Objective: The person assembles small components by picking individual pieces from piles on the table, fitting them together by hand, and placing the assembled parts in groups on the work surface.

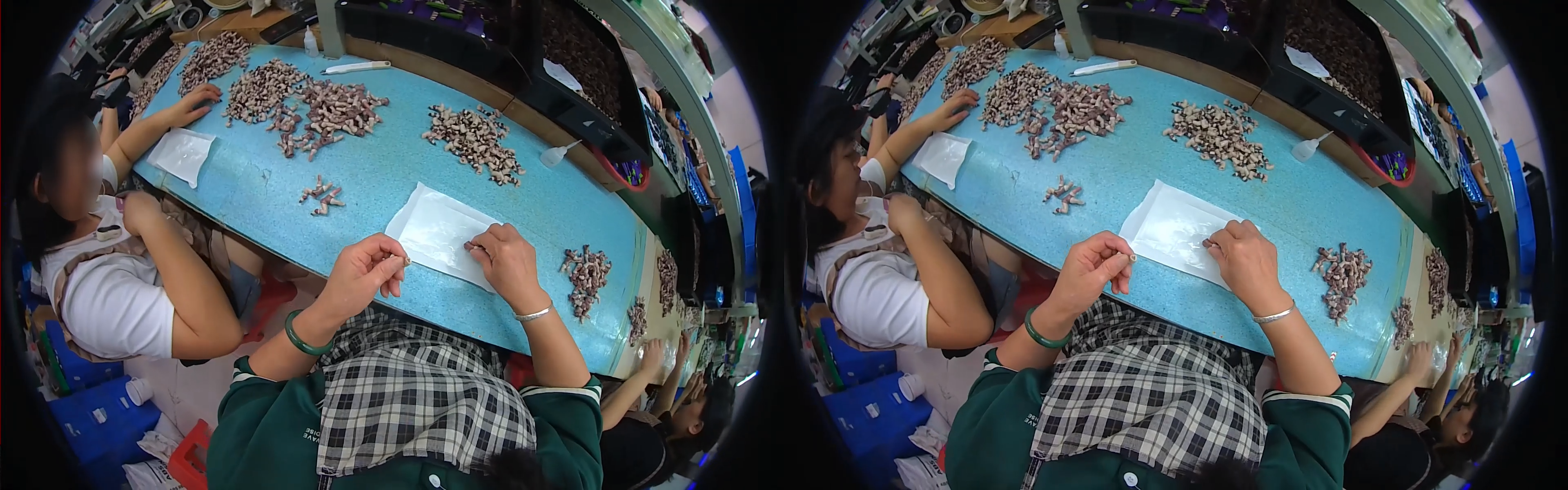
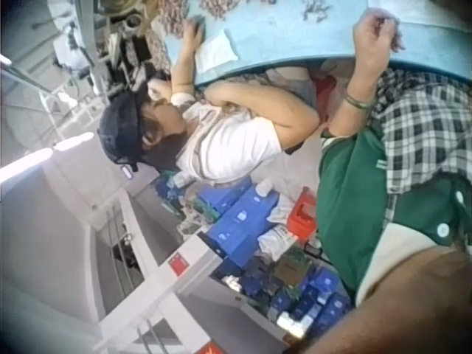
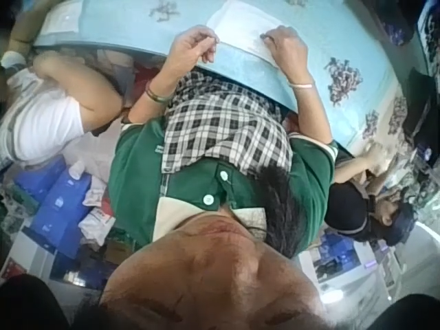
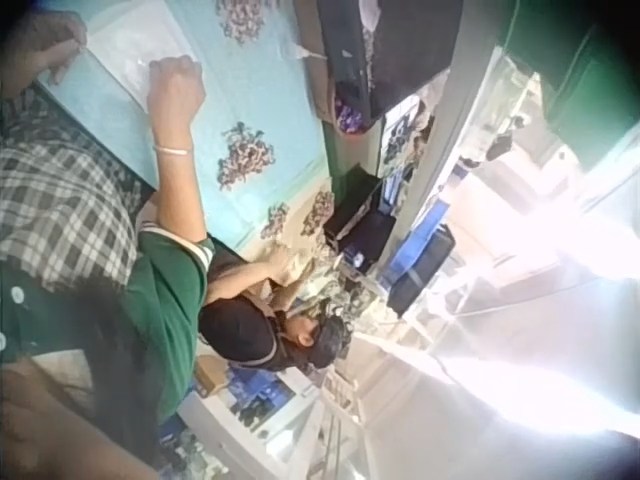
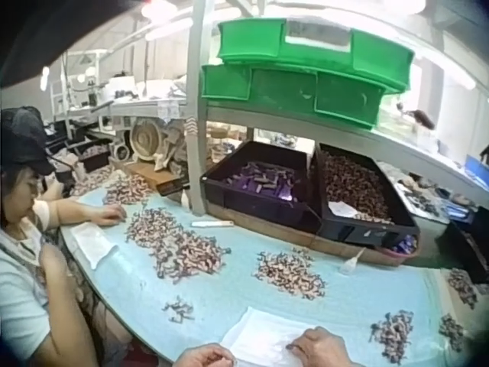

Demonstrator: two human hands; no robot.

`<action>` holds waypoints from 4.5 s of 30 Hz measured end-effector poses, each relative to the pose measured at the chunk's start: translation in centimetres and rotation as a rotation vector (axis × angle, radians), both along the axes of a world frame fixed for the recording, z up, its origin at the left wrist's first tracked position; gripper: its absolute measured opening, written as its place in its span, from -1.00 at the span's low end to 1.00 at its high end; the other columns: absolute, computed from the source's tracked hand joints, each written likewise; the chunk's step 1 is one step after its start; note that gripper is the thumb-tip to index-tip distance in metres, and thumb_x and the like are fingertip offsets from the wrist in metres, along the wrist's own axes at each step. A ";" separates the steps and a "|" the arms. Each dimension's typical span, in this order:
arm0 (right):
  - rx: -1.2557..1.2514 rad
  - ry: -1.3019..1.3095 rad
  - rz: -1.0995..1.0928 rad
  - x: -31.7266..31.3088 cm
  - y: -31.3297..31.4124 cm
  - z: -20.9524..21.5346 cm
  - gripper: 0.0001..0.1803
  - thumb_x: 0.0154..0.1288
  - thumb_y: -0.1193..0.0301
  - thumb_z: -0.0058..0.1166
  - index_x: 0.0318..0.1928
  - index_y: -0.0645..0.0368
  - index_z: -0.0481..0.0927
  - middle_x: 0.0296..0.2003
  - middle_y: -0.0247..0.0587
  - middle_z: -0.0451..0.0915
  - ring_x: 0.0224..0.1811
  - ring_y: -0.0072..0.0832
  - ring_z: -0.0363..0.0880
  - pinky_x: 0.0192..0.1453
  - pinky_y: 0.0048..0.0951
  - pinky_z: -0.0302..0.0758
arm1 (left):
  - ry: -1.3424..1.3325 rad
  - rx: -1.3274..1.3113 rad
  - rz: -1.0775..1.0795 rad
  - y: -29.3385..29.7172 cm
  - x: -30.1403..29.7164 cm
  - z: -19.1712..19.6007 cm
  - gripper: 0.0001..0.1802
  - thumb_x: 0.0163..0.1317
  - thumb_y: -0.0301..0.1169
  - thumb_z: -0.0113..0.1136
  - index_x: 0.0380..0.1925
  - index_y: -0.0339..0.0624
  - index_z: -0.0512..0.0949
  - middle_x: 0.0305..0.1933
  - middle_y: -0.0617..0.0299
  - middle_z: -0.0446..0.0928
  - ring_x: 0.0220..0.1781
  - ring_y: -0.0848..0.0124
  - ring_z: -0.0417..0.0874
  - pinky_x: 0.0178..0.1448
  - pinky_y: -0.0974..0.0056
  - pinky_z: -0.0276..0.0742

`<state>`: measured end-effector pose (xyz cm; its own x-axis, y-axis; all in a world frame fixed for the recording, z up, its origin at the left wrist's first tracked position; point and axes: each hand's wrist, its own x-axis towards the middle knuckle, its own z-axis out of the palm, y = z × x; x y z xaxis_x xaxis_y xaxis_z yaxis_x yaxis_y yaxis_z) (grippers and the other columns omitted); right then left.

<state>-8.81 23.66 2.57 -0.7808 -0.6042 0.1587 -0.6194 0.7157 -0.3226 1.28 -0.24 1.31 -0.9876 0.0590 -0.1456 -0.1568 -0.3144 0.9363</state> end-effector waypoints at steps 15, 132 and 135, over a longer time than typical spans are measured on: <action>-0.874 -0.970 -0.108 4.5 -0.6 2.7 -0.92 0.20 0.55 0.17 -0.29 0.28 0.67 -0.39 -0.29 0.61 -0.35 -0.62 0.53 -0.34 -0.64 0.39 | 0.030 -0.072 -0.130 2.5 0.4 0.8 -0.91 0.30 -0.59 0.05 -0.21 -0.29 0.49 -0.40 0.20 0.60 -0.41 0.52 0.63 -0.35 0.47 0.53; -0.649 -0.244 0.131 12.6 6.4 -1.6 -0.85 0.01 0.56 0.27 -0.38 0.21 0.57 -0.51 -0.21 0.55 -0.48 -0.29 0.53 -0.42 -0.35 0.45 | 0.372 -0.823 -0.771 9.0 2.1 1.4 -0.69 0.35 -0.28 -0.03 -0.51 -0.23 0.46 -0.59 -0.05 0.46 -0.50 -0.05 0.51 -0.40 -0.02 0.37; -0.591 -0.239 0.143 11.5 6.2 -0.9 -0.85 0.04 0.50 0.27 -0.34 0.19 0.59 -0.48 -0.21 0.54 -0.43 -0.26 0.54 -0.38 -0.33 0.48 | 0.352 -0.785 -0.695 8.5 2.1 1.0 -0.73 0.35 -0.33 -0.05 -0.48 -0.23 0.48 -0.57 -0.04 0.47 -0.50 -0.01 0.53 -0.38 0.04 0.41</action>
